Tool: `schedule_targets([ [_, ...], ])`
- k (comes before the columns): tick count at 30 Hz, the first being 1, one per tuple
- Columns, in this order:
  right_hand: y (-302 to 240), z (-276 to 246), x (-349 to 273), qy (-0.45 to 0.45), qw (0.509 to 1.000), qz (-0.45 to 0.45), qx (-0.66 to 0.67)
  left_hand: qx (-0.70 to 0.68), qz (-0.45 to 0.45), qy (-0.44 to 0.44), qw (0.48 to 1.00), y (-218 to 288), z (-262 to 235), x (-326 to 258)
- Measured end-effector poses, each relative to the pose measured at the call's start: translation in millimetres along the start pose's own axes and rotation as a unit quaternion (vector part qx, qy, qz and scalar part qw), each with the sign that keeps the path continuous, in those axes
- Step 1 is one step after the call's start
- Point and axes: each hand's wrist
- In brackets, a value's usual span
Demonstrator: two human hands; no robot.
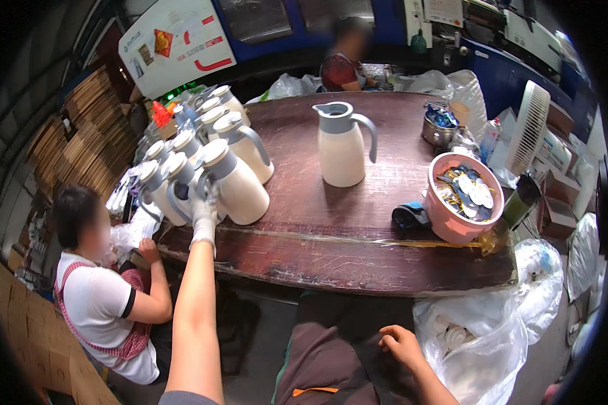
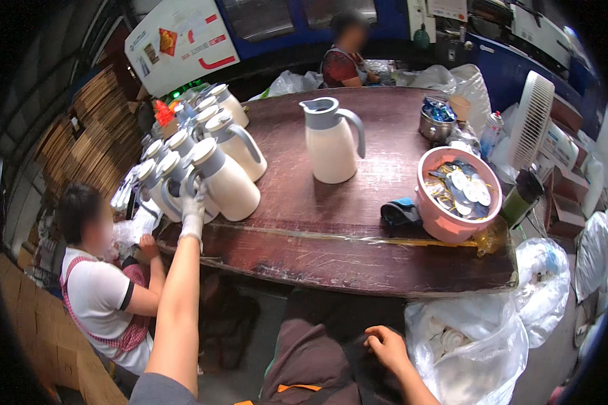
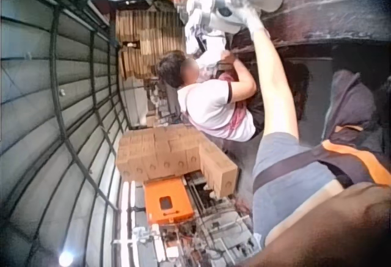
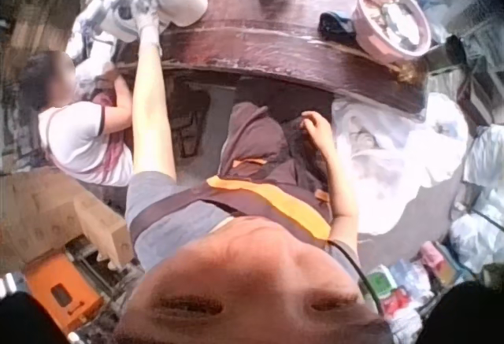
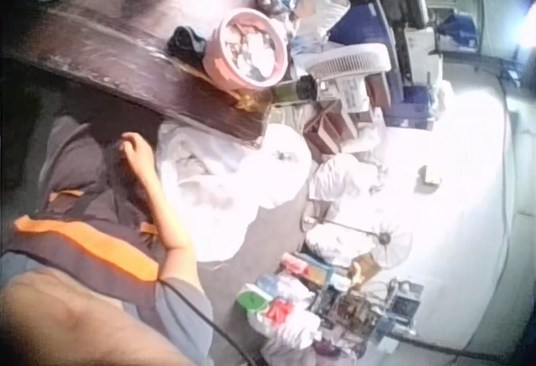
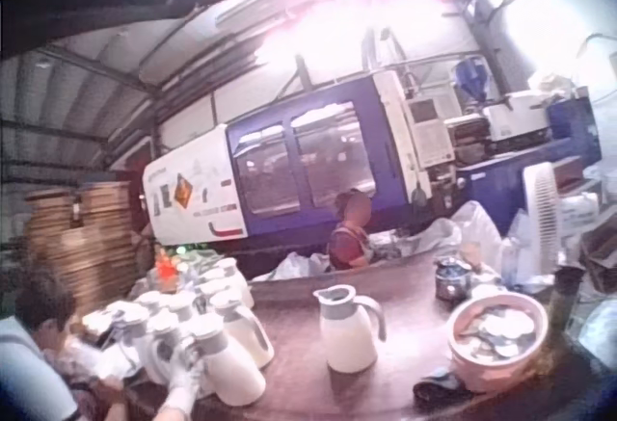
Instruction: The person assembles white plastic pitchers by attaching lids and securing them with rubber bands. They repeatedly pick up a pitcher, place a lid on top, and stretch a rubber band around the neck to hold the lid in place. The person also inspects the pitchers by tilting them and checking the interior.
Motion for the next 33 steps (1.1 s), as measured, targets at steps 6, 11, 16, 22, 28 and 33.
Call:
schedule_targets([
  [6,19.2,-0.2,4.2,-0.034,0.984,0.060,0.163,0.237,0.036,0.087,0.967,-14.2,58.5,-130.5],
  [11,29.4,-11.6,24.1,-0.043,0.970,0.071,0.229,0.119,0.053,-0.263,0.956,27.1,174.1,-142.4],
  [16,30.7,-12.9,25.2,-0.041,0.972,0.071,0.218,0.391,0.233,-0.382,0.804,55.7,303.1,-94.5],
  [22,27.7,-18.0,18.7,-0.001,0.975,0.055,0.216,0.137,-0.072,-0.346,0.925,17.1,393.4,-20.6],
  [28,36.0,-26.2,26.9,-0.025,0.975,0.052,0.213,-0.018,-0.140,-0.417,0.898,39.8,409.6,-15.8],
  [33,24.6,-26.8,23.2,-0.075,0.962,0.066,0.255,0.036,-0.168,-0.434,0.884,65.3,413.4,-31.7],
])
Point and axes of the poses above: each hand's wrist, its own x-axis towards the middle knuckle, its own z-axis out of the palm, y = z × x, and after that the axes turned 13 degrees about -y, right-handed
